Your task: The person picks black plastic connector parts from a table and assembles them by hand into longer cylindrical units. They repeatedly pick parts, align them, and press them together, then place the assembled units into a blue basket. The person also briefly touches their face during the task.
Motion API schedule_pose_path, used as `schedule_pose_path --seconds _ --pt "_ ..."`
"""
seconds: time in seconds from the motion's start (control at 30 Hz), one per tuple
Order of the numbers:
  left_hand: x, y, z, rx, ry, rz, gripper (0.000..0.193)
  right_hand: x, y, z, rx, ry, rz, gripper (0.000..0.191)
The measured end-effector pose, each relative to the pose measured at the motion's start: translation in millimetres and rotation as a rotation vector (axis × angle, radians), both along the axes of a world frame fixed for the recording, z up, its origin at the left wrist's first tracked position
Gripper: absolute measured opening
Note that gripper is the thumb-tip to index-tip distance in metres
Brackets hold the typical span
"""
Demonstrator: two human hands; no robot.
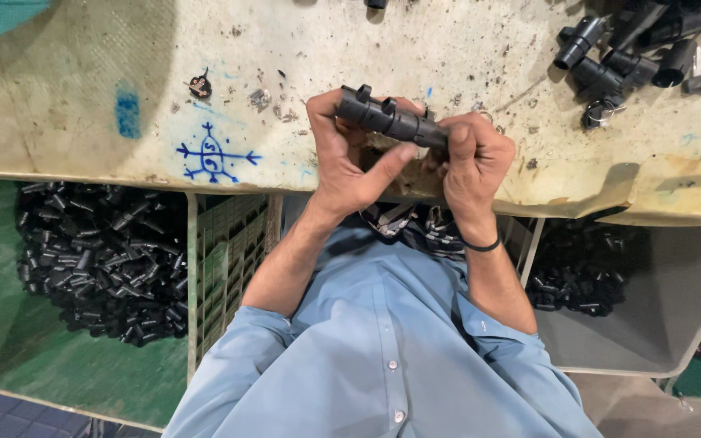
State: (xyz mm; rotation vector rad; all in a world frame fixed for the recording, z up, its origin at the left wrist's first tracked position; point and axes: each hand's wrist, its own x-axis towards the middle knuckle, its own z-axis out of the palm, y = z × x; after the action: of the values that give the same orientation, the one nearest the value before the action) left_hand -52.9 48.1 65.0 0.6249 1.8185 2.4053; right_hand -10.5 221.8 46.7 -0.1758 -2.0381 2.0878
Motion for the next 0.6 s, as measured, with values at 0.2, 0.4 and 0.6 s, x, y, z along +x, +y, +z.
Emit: schedule_pose_path --seconds 0.2,0.4,0.6 --pt "1.7 -1.5 -0.1 -0.066 0.022 0.019 0.074 0.8 -0.3 -8.8 0.001 0.002 -0.005 0.065" --pt "5.9 -1.1 -0.3 0.032 -0.040 0.011 0.072 3.4 -3.7 -0.5 0.172 0.012 -0.008 0.057" --pt "8.4 0.6 4.3 0.100 -0.115 0.081 0.071 1.1 -9.2 16.5 0.112 0.180 -0.214 0.022"
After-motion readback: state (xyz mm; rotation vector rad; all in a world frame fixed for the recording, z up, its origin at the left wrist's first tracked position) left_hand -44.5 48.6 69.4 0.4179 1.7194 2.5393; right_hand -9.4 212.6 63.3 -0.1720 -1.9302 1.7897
